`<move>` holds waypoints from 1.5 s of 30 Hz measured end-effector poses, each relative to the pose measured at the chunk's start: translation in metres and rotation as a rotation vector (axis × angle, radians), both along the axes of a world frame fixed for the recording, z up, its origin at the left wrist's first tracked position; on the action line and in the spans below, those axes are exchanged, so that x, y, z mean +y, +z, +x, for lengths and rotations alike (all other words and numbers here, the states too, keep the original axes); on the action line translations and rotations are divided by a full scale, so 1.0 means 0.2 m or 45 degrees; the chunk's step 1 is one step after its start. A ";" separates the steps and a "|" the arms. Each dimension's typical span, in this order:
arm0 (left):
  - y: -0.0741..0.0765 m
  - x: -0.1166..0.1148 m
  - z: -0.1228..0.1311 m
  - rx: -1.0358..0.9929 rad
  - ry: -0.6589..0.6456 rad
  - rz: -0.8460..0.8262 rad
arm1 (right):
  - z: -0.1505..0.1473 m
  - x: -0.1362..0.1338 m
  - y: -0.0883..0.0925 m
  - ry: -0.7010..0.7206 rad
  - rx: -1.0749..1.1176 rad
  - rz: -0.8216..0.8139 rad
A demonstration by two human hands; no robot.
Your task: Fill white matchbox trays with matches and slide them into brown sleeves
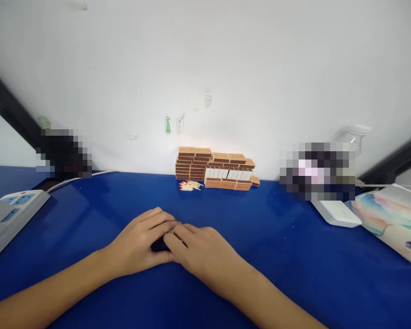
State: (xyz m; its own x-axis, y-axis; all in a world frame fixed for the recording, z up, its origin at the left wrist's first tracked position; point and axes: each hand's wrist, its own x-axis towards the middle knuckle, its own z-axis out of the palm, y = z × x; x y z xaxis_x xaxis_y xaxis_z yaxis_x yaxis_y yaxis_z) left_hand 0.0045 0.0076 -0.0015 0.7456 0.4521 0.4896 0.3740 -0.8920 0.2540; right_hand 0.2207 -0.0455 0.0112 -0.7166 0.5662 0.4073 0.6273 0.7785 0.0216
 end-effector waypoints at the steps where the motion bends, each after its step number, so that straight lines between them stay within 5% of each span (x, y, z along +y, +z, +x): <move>1: 0.00 0.00 0.00 0.013 -0.012 -0.019 | 0.01 0.01 -0.01 0.006 0.036 -0.008; 19: 0.00 0.01 0.00 -0.066 0.228 -0.103 | 0.15 0.10 -0.06 -0.192 0.212 -0.090; 45: -0.02 0.03 -0.01 -0.216 0.110 -0.266 | 0.17 0.11 -0.09 -0.254 0.346 -0.234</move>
